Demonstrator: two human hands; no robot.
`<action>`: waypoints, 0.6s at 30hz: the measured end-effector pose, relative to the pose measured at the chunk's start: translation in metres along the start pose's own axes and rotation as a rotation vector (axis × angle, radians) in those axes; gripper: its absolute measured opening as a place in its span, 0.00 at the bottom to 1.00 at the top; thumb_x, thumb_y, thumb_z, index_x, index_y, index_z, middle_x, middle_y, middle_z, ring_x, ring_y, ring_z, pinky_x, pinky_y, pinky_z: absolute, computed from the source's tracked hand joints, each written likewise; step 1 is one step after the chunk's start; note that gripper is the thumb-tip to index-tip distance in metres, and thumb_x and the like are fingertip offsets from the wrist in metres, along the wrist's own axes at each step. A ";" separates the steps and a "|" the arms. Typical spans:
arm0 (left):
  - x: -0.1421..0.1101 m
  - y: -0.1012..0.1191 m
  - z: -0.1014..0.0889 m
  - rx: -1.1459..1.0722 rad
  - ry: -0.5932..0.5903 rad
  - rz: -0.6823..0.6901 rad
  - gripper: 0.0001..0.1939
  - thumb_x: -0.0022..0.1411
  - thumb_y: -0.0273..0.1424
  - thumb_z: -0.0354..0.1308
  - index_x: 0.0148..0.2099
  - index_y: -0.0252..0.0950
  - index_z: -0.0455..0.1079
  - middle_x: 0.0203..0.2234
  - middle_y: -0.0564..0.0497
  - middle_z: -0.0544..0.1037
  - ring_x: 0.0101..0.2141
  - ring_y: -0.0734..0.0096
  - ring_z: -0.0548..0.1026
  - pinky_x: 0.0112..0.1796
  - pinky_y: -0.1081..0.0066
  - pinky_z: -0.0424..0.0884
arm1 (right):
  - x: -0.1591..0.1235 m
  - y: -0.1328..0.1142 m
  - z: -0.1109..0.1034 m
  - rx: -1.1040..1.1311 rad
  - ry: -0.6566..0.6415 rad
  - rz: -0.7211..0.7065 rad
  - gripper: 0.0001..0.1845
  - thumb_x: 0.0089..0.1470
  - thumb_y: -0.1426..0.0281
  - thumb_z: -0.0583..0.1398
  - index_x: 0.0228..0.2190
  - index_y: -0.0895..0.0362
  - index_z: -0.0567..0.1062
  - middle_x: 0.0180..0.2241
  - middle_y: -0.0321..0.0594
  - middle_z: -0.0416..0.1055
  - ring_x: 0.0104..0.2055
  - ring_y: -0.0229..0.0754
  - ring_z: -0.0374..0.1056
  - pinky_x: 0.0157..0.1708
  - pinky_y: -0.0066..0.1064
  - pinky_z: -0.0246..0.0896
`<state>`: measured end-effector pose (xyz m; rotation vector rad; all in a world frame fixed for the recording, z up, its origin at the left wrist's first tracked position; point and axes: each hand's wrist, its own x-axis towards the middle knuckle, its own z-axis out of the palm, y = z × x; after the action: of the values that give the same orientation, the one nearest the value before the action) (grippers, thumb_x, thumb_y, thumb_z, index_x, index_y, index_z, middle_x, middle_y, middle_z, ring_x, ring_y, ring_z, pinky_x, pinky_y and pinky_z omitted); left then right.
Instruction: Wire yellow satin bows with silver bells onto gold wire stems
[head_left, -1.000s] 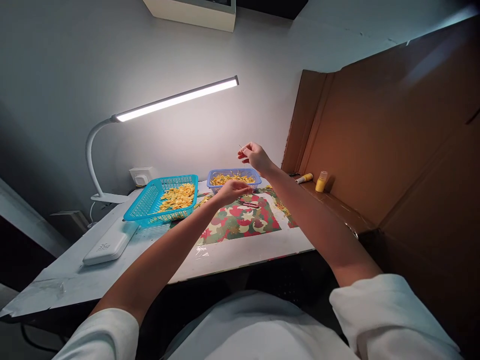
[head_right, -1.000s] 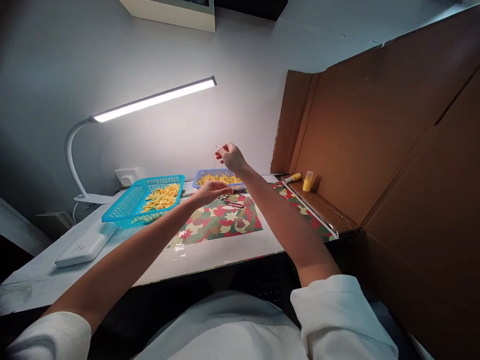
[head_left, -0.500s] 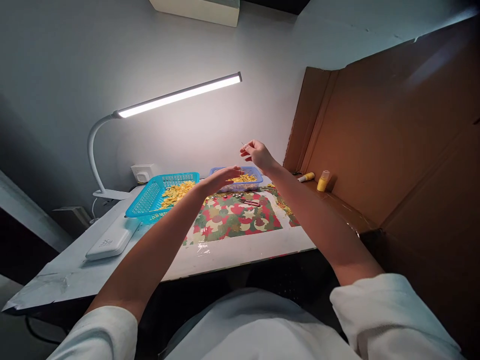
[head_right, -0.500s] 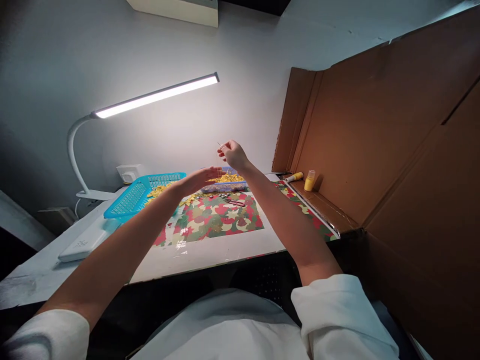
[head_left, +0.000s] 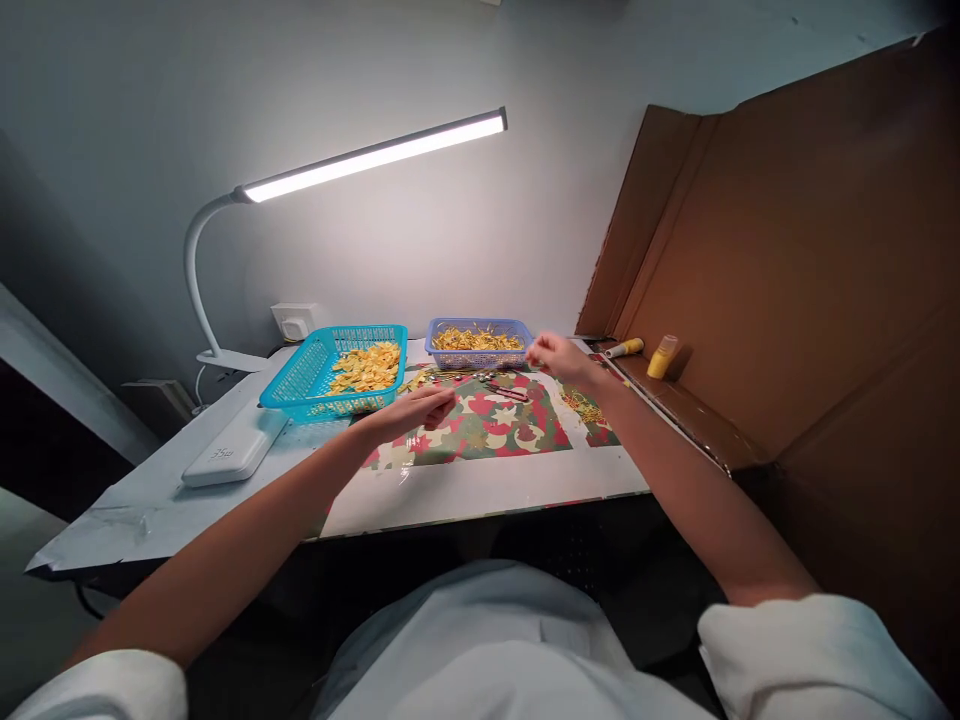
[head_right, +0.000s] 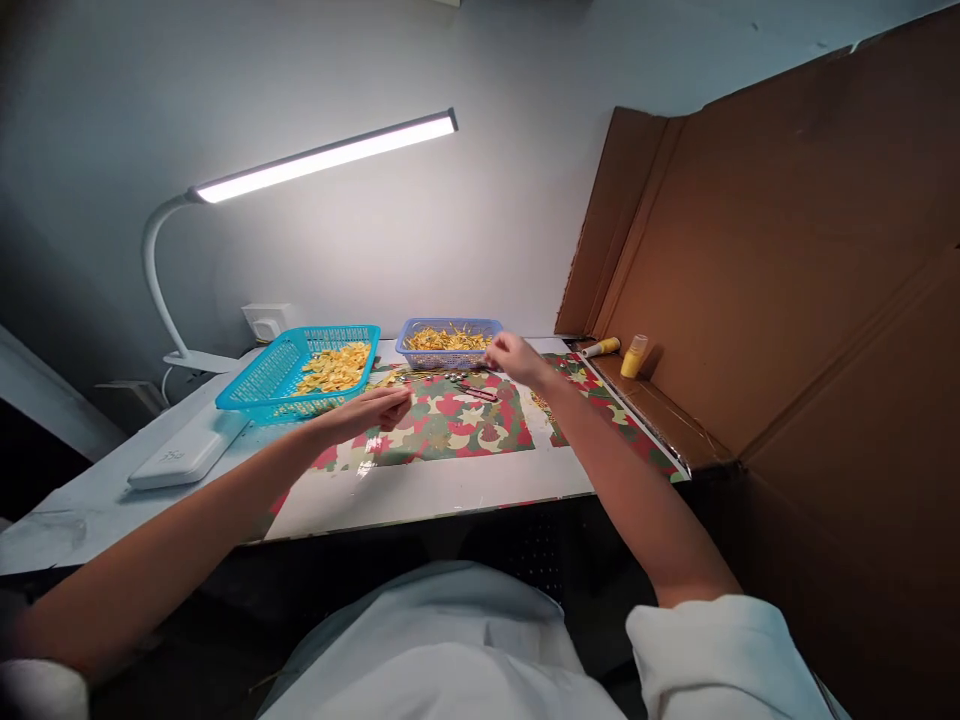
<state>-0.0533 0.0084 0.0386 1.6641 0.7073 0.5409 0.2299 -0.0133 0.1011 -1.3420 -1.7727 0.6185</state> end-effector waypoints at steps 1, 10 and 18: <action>-0.011 -0.005 -0.007 0.018 0.018 -0.010 0.14 0.66 0.37 0.54 0.49 0.33 0.69 0.42 0.46 0.75 0.36 0.69 0.75 0.37 0.64 0.75 | -0.012 0.012 0.004 -0.055 -0.059 -0.001 0.11 0.61 0.66 0.58 0.41 0.61 0.72 0.38 0.40 0.72 0.36 0.38 0.70 0.35 0.34 0.69; -0.068 -0.023 -0.025 0.071 0.230 0.119 0.17 0.60 0.37 0.60 0.22 0.34 0.70 0.24 0.53 0.72 0.29 0.73 0.70 0.34 0.74 0.68 | -0.053 0.054 0.060 -0.358 -0.268 -0.221 0.13 0.61 0.65 0.58 0.45 0.59 0.72 0.46 0.44 0.71 0.45 0.43 0.70 0.45 0.41 0.68; -0.038 -0.016 0.008 -0.159 0.185 0.281 0.20 0.64 0.44 0.53 0.27 0.34 0.69 0.25 0.51 0.74 0.32 0.68 0.74 0.41 0.62 0.71 | -0.046 0.054 0.098 -0.400 -0.171 -0.344 0.08 0.60 0.67 0.59 0.38 0.60 0.74 0.41 0.42 0.72 0.45 0.44 0.69 0.48 0.44 0.64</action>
<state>-0.0777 -0.0221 0.0218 1.5856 0.5487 0.9364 0.1833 -0.0317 -0.0092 -1.2187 -2.2902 0.1975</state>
